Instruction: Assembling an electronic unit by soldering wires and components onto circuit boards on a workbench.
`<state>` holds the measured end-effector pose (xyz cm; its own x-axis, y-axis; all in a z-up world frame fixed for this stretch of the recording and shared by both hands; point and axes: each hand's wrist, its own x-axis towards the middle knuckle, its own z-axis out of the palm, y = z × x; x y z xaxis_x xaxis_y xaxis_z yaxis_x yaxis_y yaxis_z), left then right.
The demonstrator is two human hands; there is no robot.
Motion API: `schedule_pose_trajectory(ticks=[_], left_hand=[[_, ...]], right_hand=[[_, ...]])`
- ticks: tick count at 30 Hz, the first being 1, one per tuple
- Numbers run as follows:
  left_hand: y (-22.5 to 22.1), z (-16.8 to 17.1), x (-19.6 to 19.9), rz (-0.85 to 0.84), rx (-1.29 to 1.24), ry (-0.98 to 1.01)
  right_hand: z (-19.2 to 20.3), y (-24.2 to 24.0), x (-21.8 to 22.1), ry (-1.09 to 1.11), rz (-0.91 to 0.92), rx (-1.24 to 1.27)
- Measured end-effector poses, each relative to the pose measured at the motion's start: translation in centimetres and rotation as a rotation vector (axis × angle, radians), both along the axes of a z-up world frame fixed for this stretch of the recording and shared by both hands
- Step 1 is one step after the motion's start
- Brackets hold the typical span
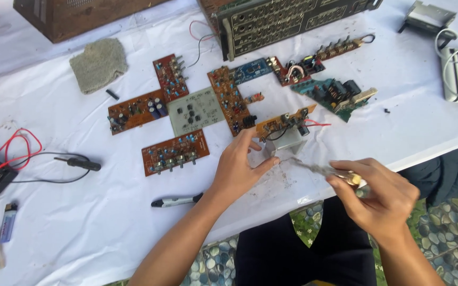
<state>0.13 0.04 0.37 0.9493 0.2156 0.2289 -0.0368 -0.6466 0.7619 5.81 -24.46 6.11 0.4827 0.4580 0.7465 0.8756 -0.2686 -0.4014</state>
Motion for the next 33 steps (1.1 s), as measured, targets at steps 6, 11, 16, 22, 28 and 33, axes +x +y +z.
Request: schedule_pose_trajectory(ticks=[6, 11, 16, 22, 28, 33], left_hand=[[-0.1, 0.1, -0.2, 0.011, 0.015, -0.036], [0.0, 0.1, 0.0, 0.027, 0.003, -0.015], [-0.1, 0.2, -0.2, 0.028, -0.013, -0.012], [-0.1, 0.5, -0.5, 0.001, -0.057, -0.154], [-0.2, 0.5, -0.5, 0.005, -0.065, -0.142], [-0.2, 0.7, -0.5, 0.000, -0.066, -0.168]], right_hand=[[-4.5, -2.2, 1.9, -0.064, 0.005, 0.241], [-0.3, 0.9, -0.1, 0.094, 0.021, 0.051], [-2.9, 1.4, 0.9, 0.190, 0.020, 0.143], [-4.7, 2.5, 0.8, 0.366, -0.033, -0.008], [-4.4, 3.3, 0.6, 0.371, 0.174, -0.131], [-9.8, 0.9, 2.8, 0.277, 0.137, 0.050]])
